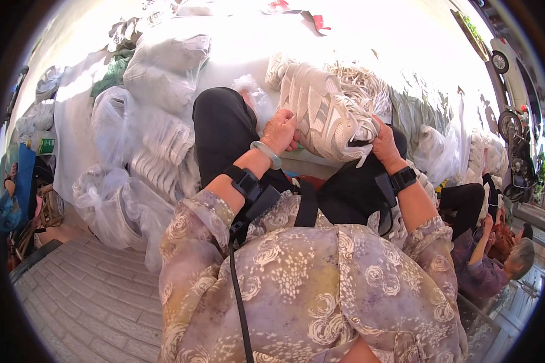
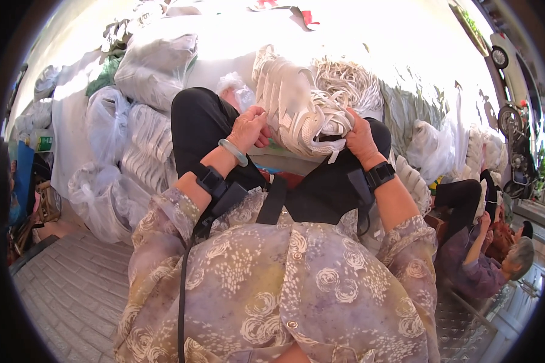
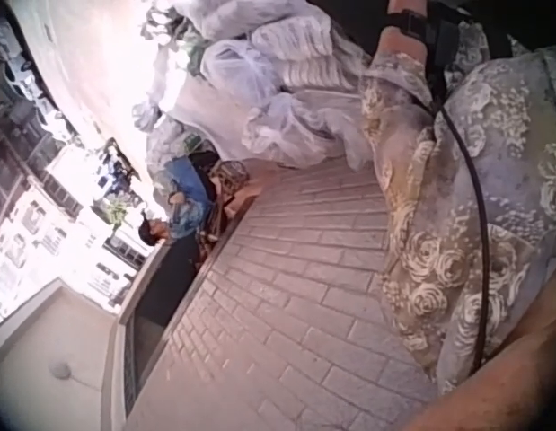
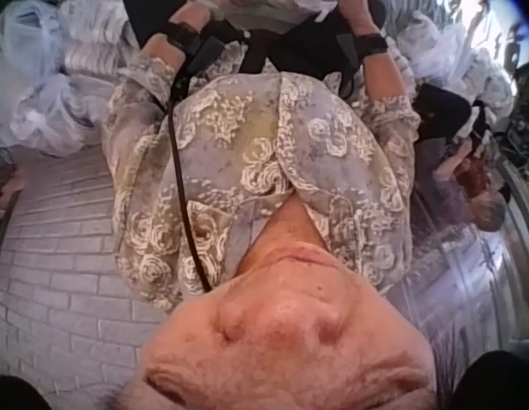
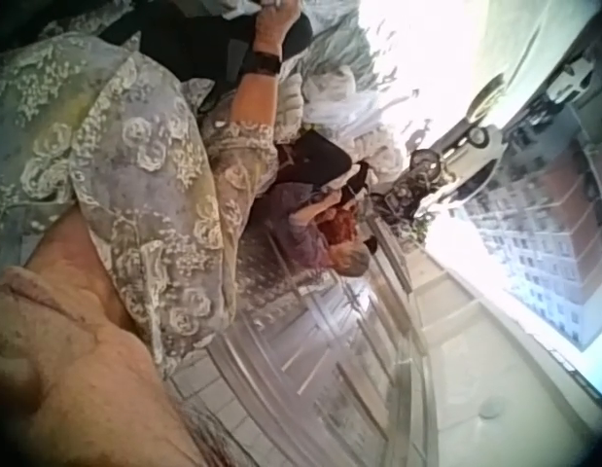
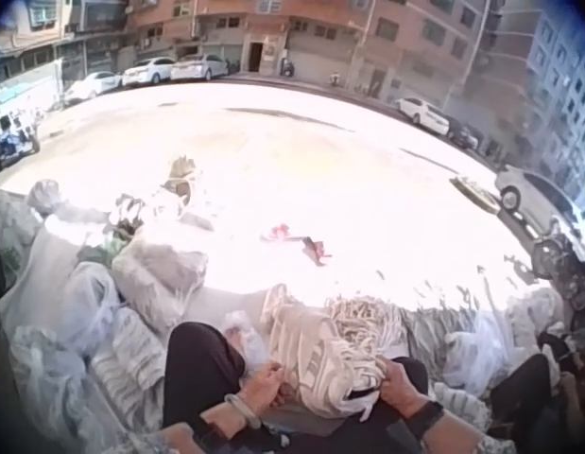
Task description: Lacing white athletic shoes while sitting outdoors.
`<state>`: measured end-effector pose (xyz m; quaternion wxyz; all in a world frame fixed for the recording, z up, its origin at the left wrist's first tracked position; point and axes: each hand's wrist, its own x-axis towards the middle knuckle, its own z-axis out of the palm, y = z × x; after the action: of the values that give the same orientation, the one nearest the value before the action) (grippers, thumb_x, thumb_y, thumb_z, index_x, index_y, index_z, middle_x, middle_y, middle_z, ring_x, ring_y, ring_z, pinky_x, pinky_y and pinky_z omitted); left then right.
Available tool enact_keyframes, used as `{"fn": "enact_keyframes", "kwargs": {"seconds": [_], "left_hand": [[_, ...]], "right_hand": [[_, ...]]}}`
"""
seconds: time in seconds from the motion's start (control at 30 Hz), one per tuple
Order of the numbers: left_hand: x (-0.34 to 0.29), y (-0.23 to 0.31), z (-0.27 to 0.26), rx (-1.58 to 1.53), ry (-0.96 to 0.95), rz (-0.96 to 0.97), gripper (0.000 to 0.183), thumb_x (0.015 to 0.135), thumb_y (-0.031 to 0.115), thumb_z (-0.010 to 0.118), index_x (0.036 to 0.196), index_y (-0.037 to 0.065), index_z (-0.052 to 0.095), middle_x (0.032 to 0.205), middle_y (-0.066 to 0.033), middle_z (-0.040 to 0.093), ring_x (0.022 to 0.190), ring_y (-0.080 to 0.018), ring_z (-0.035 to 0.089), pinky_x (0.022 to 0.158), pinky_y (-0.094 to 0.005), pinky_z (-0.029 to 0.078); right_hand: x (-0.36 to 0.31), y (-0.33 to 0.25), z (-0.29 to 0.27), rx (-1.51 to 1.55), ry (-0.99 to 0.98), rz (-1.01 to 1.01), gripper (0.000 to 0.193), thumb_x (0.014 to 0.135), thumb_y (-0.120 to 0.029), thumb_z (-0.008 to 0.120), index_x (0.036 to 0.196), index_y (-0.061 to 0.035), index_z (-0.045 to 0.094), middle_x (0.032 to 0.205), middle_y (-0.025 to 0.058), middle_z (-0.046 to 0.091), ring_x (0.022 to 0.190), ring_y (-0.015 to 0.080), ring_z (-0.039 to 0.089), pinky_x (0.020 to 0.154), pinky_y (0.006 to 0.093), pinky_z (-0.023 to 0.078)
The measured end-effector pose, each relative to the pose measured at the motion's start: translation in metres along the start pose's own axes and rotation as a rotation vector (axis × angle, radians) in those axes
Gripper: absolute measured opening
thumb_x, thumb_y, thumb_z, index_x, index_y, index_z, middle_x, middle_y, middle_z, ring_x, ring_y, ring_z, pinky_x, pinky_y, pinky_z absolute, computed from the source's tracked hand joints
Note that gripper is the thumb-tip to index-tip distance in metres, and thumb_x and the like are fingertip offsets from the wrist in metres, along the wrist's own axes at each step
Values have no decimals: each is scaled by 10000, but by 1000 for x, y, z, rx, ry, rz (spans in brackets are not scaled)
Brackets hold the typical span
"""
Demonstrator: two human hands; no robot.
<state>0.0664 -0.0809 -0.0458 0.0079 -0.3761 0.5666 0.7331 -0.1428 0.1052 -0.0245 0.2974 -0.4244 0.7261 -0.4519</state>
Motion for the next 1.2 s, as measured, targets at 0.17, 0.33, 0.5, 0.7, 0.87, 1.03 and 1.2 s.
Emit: {"fn": "enact_keyframes", "kwargs": {"seconds": [0.17,0.33,0.5,0.7,0.87,1.03,1.2], "left_hand": [[23,-30,-5,229,192,60,383,820,241,550,1122,39,431,725,-73,585,563,-132,563,452,-258,456],[27,-35,4,273,175,61,402,794,222,588,1114,53,414,763,-67,576,567,-127,542,466,-272,450],[36,-43,7,318,159,71,395,811,263,560,1115,68,400,759,-83,570,568,-154,548,463,-291,452],[23,-11,4,211,105,-39,349,828,310,522,1053,65,420,758,-101,575,603,-197,592,475,-323,471],[30,-14,-4,445,283,177,287,820,305,548,945,59,466,757,-106,598,575,-203,607,461,-326,492],[22,10,4,99,179,-137,258,781,225,626,903,50,481,713,-103,604,494,-186,603,382,-288,479],[34,15,7,161,202,-167,248,763,206,634,864,37,483,690,-97,600,487,-181,603,389,-281,480]], "right_hand": [[0,-4,6,-30,19,-41,305,763,0,554,1067,22,555,950,65,633,884,97,551,802,235,429],[-8,-13,8,-115,68,-60,274,766,-22,574,1037,16,570,899,61,639,847,87,556,771,230,438],[-13,-24,11,-248,107,-89,259,763,-29,586,1019,9,580,870,55,643,812,77,555,747,229,444],[-9,-14,8,-168,127,-73,247,763,0,579,1010,17,589,891,45,645,828,90,565,762,231,446],[-2,-13,5,46,93,81,238,775,-25,613,1010,11,606,921,24,639,844,95,579,772,244,468],[-5,-12,2,245,101,228,269,756,-97,690,997,0,619,908,23,640,821,80,579,746,240,473],[-3,-10,-2,165,87,189,271,743,-85,695,991,1,629,908,20,640,819,77,574,744,240,472]]}}
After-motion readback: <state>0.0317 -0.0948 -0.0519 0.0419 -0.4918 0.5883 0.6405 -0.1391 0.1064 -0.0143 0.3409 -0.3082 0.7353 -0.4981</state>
